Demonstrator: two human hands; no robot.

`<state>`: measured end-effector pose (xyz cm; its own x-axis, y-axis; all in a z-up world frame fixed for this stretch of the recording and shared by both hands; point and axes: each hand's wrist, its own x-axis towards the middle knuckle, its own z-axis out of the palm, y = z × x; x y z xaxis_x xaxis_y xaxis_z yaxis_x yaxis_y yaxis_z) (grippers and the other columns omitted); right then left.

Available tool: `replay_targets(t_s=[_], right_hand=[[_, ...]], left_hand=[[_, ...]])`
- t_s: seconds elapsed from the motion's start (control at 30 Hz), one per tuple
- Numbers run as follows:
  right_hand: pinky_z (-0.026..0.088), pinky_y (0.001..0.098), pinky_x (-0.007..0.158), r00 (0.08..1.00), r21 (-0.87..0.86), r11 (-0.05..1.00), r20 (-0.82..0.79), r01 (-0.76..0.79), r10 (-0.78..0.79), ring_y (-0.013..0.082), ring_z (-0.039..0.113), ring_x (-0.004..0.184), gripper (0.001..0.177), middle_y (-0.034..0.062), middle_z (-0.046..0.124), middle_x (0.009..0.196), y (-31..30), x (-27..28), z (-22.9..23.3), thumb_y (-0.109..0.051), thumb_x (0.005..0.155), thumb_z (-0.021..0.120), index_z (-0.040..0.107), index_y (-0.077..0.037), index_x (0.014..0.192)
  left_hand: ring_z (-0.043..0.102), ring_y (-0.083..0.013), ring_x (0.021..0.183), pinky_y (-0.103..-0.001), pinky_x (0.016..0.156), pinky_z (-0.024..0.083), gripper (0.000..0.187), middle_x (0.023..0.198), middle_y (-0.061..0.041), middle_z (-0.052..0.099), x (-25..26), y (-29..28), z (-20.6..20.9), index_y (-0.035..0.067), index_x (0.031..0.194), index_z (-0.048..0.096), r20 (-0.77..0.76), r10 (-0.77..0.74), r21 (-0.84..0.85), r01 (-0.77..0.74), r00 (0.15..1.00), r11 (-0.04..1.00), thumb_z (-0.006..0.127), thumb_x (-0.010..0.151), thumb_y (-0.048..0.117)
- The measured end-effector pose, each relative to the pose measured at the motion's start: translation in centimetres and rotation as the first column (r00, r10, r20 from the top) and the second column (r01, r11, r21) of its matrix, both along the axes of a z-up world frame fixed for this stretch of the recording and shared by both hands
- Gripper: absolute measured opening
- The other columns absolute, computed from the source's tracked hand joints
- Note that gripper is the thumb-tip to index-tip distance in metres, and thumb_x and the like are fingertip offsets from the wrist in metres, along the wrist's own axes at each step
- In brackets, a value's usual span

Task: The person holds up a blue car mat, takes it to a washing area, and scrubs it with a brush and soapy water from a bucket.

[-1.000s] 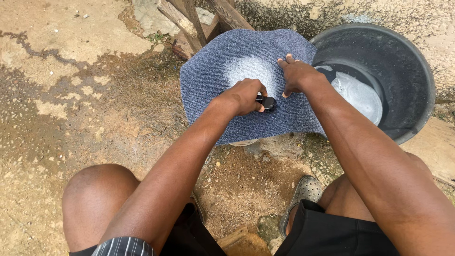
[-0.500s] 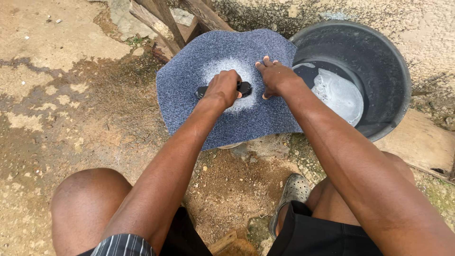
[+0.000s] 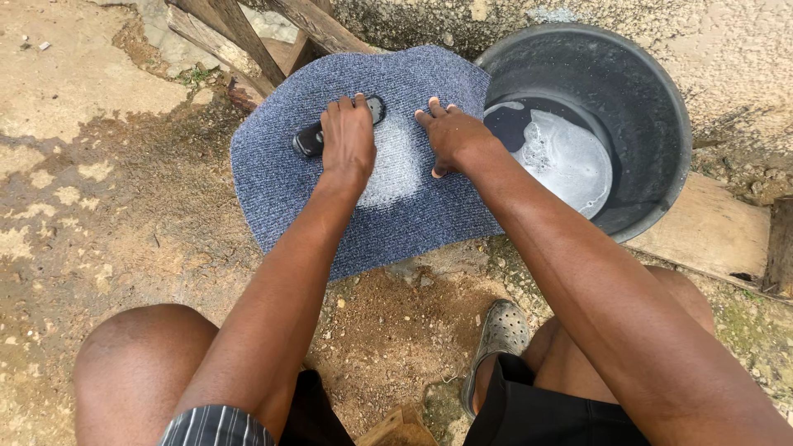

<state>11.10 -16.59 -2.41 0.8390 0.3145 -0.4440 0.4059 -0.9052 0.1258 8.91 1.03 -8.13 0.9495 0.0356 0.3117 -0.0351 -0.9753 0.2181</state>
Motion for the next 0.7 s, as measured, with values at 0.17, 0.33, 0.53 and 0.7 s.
replay_targets(t_s=[0.17,0.33,0.53,0.7], right_hand=[[0.038,0.0472,0.121,0.999,0.008,0.999,-0.027,0.036,-0.036,0.0302,0.022,0.156,0.119,0.0043,0.008,0.173,0.1,0.0,0.6,-0.028,0.073,0.093,0.017,-0.029,0.164],[0.035,0.0457,0.122,0.999,0.055,0.998,-0.037,0.027,-0.025,0.0303,0.030,0.152,0.114,0.0074,0.015,0.171,0.3,-1.3,3.1,-0.023,0.074,0.094,0.022,-0.025,0.163],[0.042,0.0460,0.116,0.972,0.495,0.845,0.210,-0.202,0.110,0.0301,0.054,0.134,0.080,0.0119,0.061,0.139,0.3,-2.8,5.1,-0.012,0.075,0.086,0.050,-0.011,0.147],[0.052,0.0453,0.099,0.899,0.540,0.763,0.423,-0.355,0.119,0.0328,0.062,0.110,0.045,0.0123,0.068,0.114,-0.3,-3.9,5.2,-0.009,0.076,0.085,0.069,-0.003,0.117]], left_hand=[[0.063,-0.0392,0.111,-0.047,0.099,0.051,0.062,0.117,-0.026,0.066,-1.0,-1.3,0.4,-0.013,0.134,0.056,-0.103,-0.032,-0.006,0.031,0.994,0.999,0.075,0.075,-0.009],[0.062,-0.0429,0.126,-0.047,0.109,0.054,0.040,0.131,-0.025,0.061,-1.6,-0.7,3.7,-0.002,0.122,0.071,-0.333,-0.074,-0.247,-0.012,0.940,0.969,0.073,0.083,-0.006],[0.057,-0.0449,0.122,-0.046,0.103,0.053,0.106,0.147,-0.019,0.036,-2.7,-0.7,8.3,0.010,0.155,0.030,-0.235,-0.155,-0.396,0.051,0.960,0.917,0.074,0.064,-0.022],[0.061,-0.0421,0.118,-0.045,0.094,0.060,0.124,0.150,-0.019,0.033,-3.1,-2.8,9.8,0.017,0.162,0.013,-0.089,-0.315,-0.453,0.244,0.945,0.857,0.070,0.061,-0.027]])
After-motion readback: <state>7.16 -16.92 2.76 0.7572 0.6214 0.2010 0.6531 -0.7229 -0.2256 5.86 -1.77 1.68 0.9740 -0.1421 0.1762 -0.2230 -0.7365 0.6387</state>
